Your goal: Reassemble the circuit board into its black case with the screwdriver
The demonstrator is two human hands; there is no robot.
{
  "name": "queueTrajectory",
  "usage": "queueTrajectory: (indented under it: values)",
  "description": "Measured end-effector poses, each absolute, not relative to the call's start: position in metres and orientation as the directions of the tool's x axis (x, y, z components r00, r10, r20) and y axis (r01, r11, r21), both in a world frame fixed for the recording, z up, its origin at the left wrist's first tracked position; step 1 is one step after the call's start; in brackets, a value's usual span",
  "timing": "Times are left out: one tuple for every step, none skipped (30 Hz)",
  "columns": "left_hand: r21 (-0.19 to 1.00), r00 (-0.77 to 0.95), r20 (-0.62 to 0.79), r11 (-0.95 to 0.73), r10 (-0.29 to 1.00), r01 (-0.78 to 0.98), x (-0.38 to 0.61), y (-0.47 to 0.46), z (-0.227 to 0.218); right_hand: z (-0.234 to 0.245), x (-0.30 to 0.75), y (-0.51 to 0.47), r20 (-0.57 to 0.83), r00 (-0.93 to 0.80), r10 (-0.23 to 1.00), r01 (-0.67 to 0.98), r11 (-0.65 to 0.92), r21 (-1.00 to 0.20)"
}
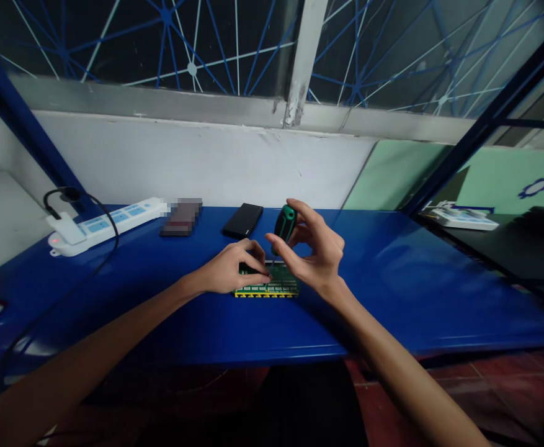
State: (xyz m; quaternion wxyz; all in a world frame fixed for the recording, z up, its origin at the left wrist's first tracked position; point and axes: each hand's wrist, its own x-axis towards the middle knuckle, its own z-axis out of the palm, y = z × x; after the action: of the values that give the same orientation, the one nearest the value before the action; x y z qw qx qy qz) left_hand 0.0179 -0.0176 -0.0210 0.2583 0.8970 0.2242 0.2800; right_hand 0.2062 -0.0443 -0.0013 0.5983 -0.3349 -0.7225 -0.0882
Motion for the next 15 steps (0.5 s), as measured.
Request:
queueTrajectory:
  values:
    - [0.588,0.745,0.385,-0.767,0.544,0.256,0.0179,-0.0177,-0.0210,-0.0015,0.2062,-0.0441,0.923,-0.058,0.379,0.588,0.761,-0.276]
    - [0.587,0.747,0.385,-0.768,0.542,0.254,0.0179,-0.0176,-0.0211,-0.0017,0.2063,-0.0440,0.923,-0.057,0.380,0.585,0.762,-0.277]
    - [0.587,0.749,0.386,-0.770,0.539,0.251,0.0178,-0.0174,-0.0214,-0.0018,0.2064,-0.0440,0.923,-0.057,0.380,0.582,0.764,-0.278]
    - [0.586,0.749,0.389,-0.771,0.537,0.248,0.0177,-0.0172,-0.0217,-0.0020,0.2065,-0.0439,0.923,-0.059,0.380,0.581,0.765,-0.278]
    - [0.587,0.747,0.391,-0.771,0.537,0.246,0.0177,-0.0169,-0.0221,-0.0023,0.2067,-0.0439,0.923,-0.063,0.379,0.580,0.767,-0.275]
    - [0.589,0.748,0.390,-0.770,0.537,0.246,0.0176,-0.0167,-0.0224,-0.0025,0.2068,-0.0438,0.923,-0.066,0.379,0.580,0.767,-0.273]
    - [0.591,0.749,0.388,-0.769,0.537,0.245,0.0175,-0.0166,-0.0226,-0.0029,0.2068,-0.0437,0.923,-0.070,0.379,0.580,0.768,-0.271]
    - [0.592,0.750,0.386,-0.768,0.537,0.245,0.0175,-0.0166,-0.0226,-0.0032,0.2069,-0.0435,0.923,-0.075,0.379,0.579,0.769,-0.269]
    - [0.593,0.751,0.383,-0.767,0.537,0.246,0.0174,-0.0168,-0.0224,-0.0035,0.2069,-0.0434,0.922,-0.078,0.379,0.577,0.771,-0.268]
    - [0.594,0.753,0.379,-0.765,0.538,0.247,0.0174,-0.0171,-0.0222,-0.0037,0.2068,-0.0434,0.922,-0.081,0.379,0.575,0.773,-0.267]
    - [0.594,0.753,0.378,-0.765,0.538,0.249,0.0174,-0.0175,-0.0219,-0.0037,0.2067,-0.0436,0.922,-0.085,0.378,0.573,0.775,-0.265]
    - [0.594,0.753,0.377,-0.764,0.539,0.250,0.0174,-0.0178,-0.0216,-0.0035,0.2067,-0.0439,0.922,-0.090,0.376,0.571,0.778,-0.261]
    - [0.597,0.751,0.377,-0.762,0.543,0.251,0.0174,-0.0181,-0.0215,-0.0030,0.2066,-0.0445,0.923,-0.094,0.373,0.570,0.780,-0.258]
    - [0.604,0.747,0.376,-0.756,0.549,0.252,0.0175,-0.0183,-0.0215,-0.0023,0.2065,-0.0452,0.924,-0.098,0.370,0.569,0.783,-0.253]
    - [0.613,0.741,0.377,-0.749,0.556,0.251,0.0176,-0.0183,-0.0217,-0.0015,0.2064,-0.0462,0.925,-0.104,0.366,0.566,0.786,-0.248]
